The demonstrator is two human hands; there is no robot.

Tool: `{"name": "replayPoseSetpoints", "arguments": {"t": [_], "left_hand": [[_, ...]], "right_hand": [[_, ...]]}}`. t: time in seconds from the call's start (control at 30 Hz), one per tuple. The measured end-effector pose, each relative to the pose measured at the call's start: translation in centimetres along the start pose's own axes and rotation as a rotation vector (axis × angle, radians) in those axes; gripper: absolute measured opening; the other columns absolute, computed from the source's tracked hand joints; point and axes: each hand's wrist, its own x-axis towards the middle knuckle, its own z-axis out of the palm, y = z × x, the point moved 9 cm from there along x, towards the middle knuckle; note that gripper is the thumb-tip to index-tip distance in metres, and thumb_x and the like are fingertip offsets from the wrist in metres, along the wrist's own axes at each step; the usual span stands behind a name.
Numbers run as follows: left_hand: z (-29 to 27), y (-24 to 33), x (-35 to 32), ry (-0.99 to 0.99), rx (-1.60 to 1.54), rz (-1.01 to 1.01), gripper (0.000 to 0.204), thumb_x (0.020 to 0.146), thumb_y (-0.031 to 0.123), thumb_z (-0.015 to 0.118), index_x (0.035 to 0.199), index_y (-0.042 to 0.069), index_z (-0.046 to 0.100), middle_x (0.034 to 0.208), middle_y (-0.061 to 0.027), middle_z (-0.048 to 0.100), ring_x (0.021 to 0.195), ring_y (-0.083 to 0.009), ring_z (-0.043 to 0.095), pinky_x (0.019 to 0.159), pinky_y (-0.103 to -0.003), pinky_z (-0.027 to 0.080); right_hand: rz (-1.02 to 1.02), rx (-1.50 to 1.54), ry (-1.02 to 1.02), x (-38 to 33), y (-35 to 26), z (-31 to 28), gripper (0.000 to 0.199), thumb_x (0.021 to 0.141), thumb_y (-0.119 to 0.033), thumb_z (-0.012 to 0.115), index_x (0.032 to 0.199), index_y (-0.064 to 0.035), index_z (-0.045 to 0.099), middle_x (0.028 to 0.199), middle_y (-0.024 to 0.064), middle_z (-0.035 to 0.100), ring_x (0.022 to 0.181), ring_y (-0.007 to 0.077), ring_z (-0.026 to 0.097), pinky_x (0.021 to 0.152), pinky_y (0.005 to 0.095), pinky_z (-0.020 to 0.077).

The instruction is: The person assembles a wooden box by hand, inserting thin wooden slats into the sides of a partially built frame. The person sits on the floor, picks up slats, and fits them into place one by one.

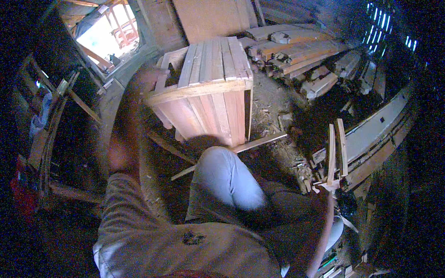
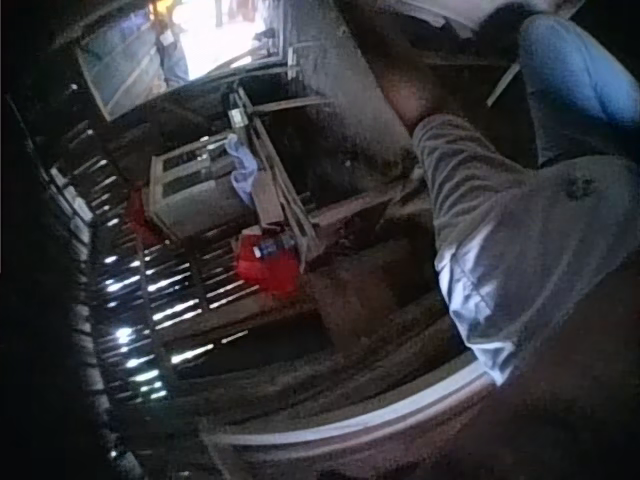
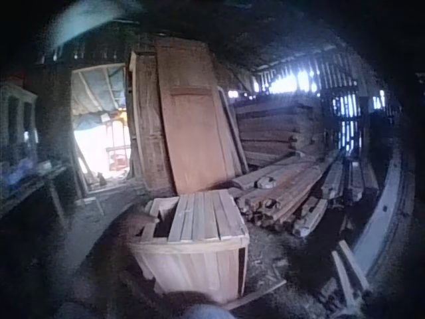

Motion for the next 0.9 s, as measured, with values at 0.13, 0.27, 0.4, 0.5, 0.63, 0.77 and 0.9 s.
{"name": "replayPoseSetpoints", "arguments": {"t": [0.13,0.27,0.4,0.5,0.63,0.77,0.9], "left_hand": [[1.2,3.6,-2.3,0.027,-0.103,-0.001,0.037,0.080,0.035,0.077,0.070,0.001,0.067,0.063,-0.0021,0.060,0.054,-0.0157,0.054,0.051,-0.035,0.040],[0.8,4.7,-2.1,0.053,0.041,0.096,0.043,0.079,0.037,0.078,0.071,-0.004,0.066,0.061,-0.0052,0.060,0.055,-0.0162,0.054,0.053,-0.037,0.043],[1.4,3.9,0.4,0.178,0.219,0.242,0.029,0.078,0.022,0.076,0.069,-0.005,0.068,0.057,-0.0085,0.061,0.052,-0.0149,0.055,0.052,-0.034,0.046],[2.0,3.1,0.4,0.101,-0.009,0.118,0.025,0.081,0.018,0.074,0.070,-0.005,0.068,0.058,-0.0067,0.058,0.054,-0.0139,0.054,0.053,-0.033,0.046],[2.8,1.7,-0.5,0.067,-0.365,-0.012,0.021,0.084,0.014,0.072,0.075,-0.004,0.069,0.065,-0.0035,0.059,0.058,-0.0124,0.054,0.056,-0.031,0.046],[2.9,0.5,-0.9,0.077,-0.453,-0.051,0.020,0.086,0.015,0.071,0.089,-0.005,0.071,0.074,-0.0024,0.063,0.064,-0.0110,0.054,0.060,-0.027,0.045],[3.6,1.3,-1.2,-0.001,-0.481,-0.024,0.027,0.087,0.016,0.070,0.103,-0.007,0.070,0.081,-0.0041,0.067,0.069,-0.0114,0.058,0.065,-0.027,0.048]], "right_hand": [[-0.021,-0.033,0.002,0.2,0.3,0.1,0.038,0.087,-0.028,0.069,0.116,-0.0035,0.067,0.089,0.0210,0.071,0.084,0.0332,0.070,0.078,0.0422,0.0536],[-0.034,0.003,-0.005,-1.0,-3.3,-1.0,0.036,0.087,-0.026,0.069,0.115,-0.0031,0.068,0.086,0.0200,0.071,0.081,0.0300,0.070,0.074,0.0408,0.0532],[-0.138,0.238,0.115,-1.7,-0.8,-0.7,0.035,0.086,-0.025,0.070,0.114,-0.0029,0.068,0.082,0.0188,0.071,0.077,0.0285,0.070,0.072,0.0400,0.0529],[-0.037,0.082,0.032,-1.0,-2.6,-0.9,0.034,0.086,-0.024,0.070,0.112,-0.0026,0.069,0.082,0.0193,0.071,0.078,0.0295,0.070,0.073,0.0401,0.0532],[-0.060,0.022,0.040,-0.7,-2.1,-0.7,0.034,0.086,-0.025,0.070,0.112,-0.0023,0.069,0.085,0.0203,0.071,0.079,0.0315,0.070,0.075,0.0409,0.0535],[-0.044,0.011,0.013,-1.0,-3.0,-0.6,0.035,0.086,-0.025,0.070,0.112,-0.0024,0.068,0.088,0.0208,0.071,0.082,0.0324,0.070,0.077,0.0419,0.0533],[-0.046,-0.047,0.046,-0.3,-1.2,0.1,0.036,0.086,-0.025,0.070,0.113,-0.0023,0.067,0.090,0.0214,0.071,0.084,0.0327,0.069,0.078,0.0425,0.0529]]}}
